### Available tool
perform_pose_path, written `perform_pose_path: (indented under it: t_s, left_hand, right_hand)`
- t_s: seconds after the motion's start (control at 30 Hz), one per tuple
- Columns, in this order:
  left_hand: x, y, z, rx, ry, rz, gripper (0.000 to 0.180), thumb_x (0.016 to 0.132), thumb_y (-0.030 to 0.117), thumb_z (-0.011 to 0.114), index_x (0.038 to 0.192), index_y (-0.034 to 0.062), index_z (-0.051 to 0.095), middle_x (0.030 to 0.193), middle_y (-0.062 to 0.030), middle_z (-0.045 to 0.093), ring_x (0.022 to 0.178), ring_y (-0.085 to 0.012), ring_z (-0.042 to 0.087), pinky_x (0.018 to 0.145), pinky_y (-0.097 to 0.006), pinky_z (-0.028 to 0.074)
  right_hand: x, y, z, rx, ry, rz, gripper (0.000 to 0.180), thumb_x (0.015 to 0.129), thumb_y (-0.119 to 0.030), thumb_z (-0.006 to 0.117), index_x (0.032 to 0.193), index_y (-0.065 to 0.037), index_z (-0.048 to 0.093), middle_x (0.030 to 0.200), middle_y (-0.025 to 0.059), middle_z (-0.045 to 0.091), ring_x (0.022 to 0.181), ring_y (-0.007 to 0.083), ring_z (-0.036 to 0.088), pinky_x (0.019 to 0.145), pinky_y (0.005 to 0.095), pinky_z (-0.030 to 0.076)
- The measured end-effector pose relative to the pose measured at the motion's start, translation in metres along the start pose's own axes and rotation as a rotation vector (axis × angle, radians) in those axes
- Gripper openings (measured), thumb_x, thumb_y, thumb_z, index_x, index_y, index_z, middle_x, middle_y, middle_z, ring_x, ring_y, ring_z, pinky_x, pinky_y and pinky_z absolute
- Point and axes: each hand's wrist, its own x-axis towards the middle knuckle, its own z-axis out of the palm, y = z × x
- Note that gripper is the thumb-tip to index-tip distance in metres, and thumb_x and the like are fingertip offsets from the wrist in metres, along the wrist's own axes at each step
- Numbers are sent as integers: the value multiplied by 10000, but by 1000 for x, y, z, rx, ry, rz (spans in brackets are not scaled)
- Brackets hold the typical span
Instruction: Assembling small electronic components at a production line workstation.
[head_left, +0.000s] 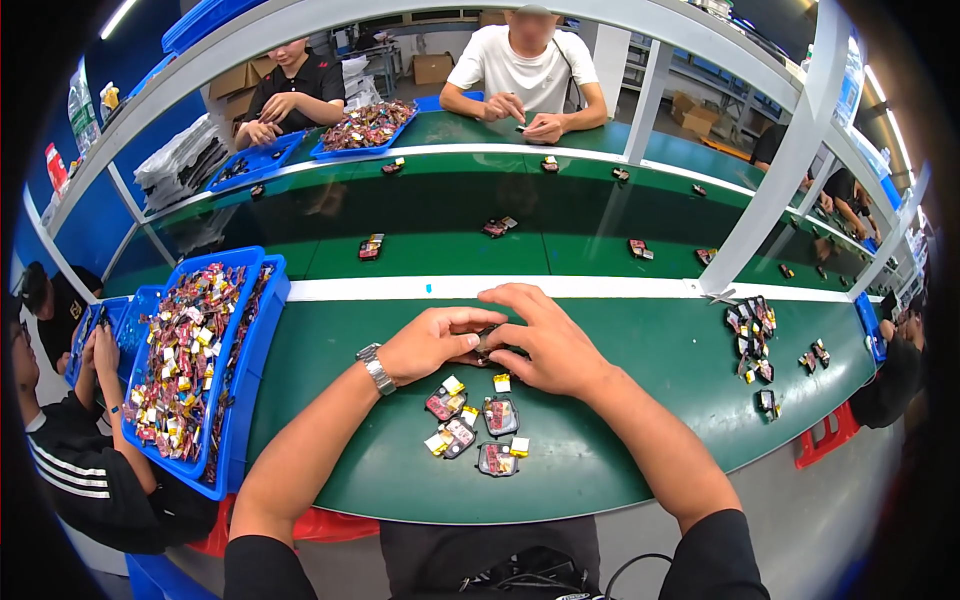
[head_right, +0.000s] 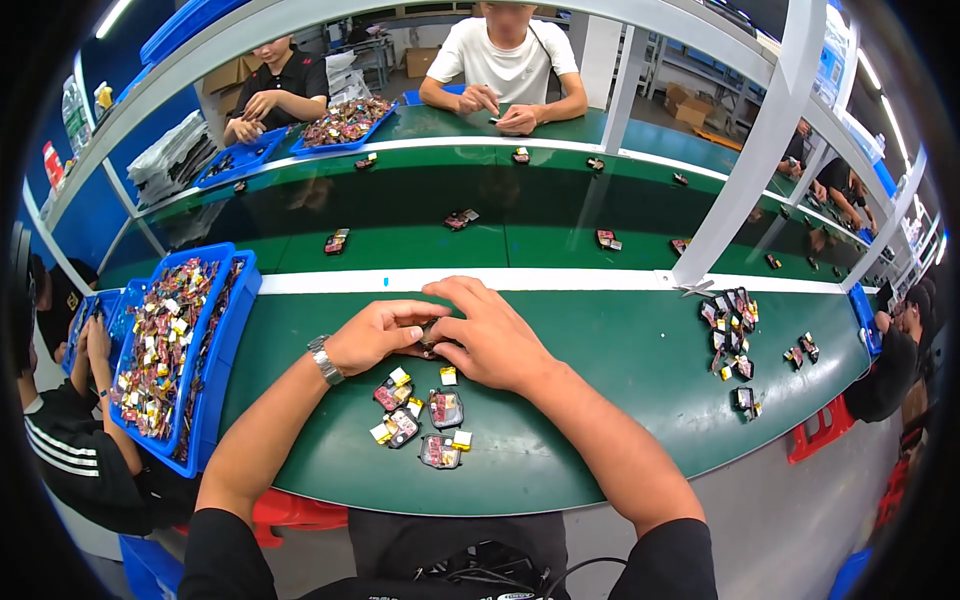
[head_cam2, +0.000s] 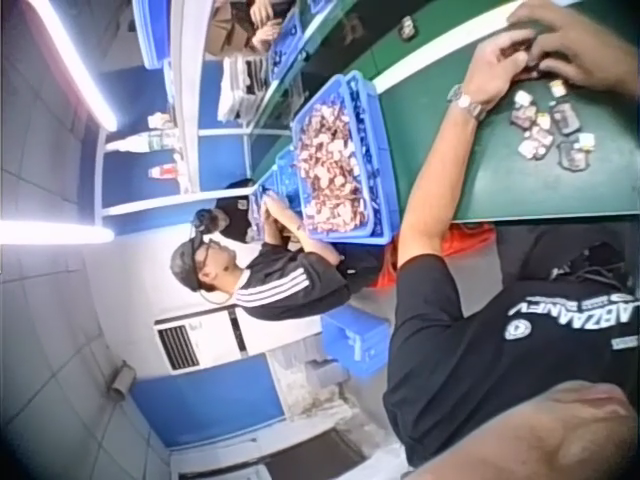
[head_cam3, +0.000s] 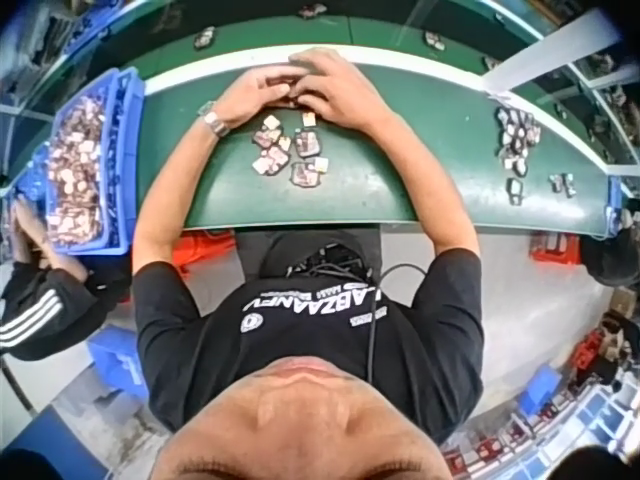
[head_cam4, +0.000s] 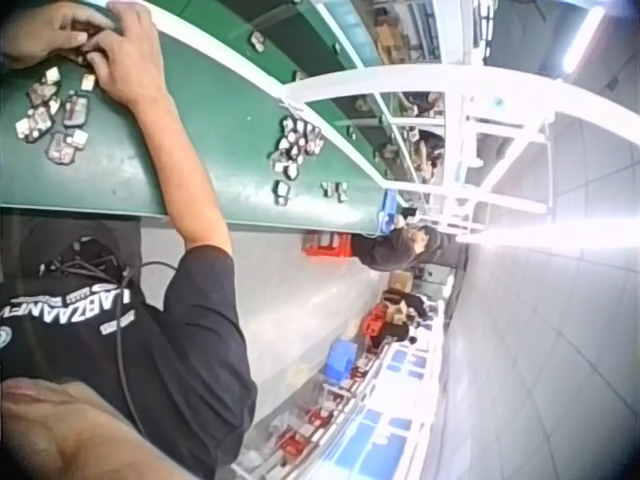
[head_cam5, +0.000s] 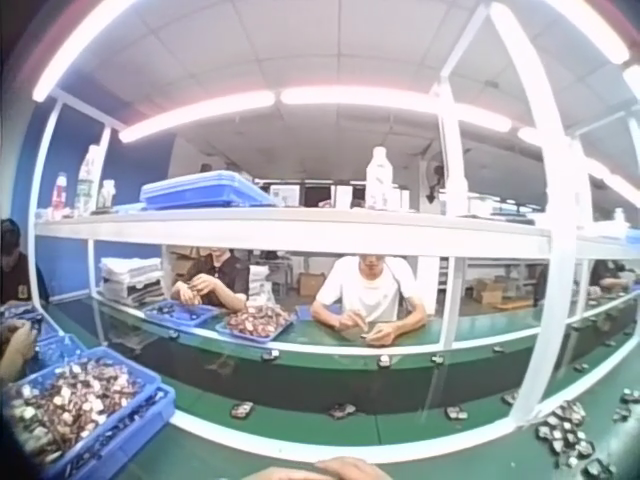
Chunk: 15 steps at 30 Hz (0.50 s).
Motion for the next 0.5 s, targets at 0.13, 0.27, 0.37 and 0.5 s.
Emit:
perform_pose_path:
  t_s: [0.13,0.27,0.37,0.5]
  left_hand:
    - [-1,-2,-1,23,-15,13,346,978,-25,437,1322,-7,461,1248,-139,587,1127,-181,601,987,-343,522]
    - [1,-7,0,-95,-31,72,303,975,-50,413,1271,-2,459,1239,-145,590,1114,-185,612,999,-344,521]
    - [0,-4,4,-96,24,37,304,971,-61,418,1263,14,458,1234,-146,591,1112,-192,617,1009,-341,520]
    - [0,-7,1,-153,97,32,312,970,-71,415,1261,32,461,1228,-144,595,1113,-197,619,1013,-337,521]
  right_hand:
    - [0,-4,-2,11,-13,-5,106,755,-76,719,852,-65,678,1275,101,523,1234,316,476,1008,417,431]
    - [0,-4,-4,2,-22,8,139,741,-80,735,868,-62,680,1261,94,525,1226,309,481,1008,415,432]
    - [-1,0,-3,11,-35,-15,157,731,-86,748,870,-56,681,1269,99,522,1225,311,481,1004,422,434]
    - [-3,10,7,26,7,36,167,739,-86,764,894,-72,703,1303,93,528,1237,318,480,1009,428,436]
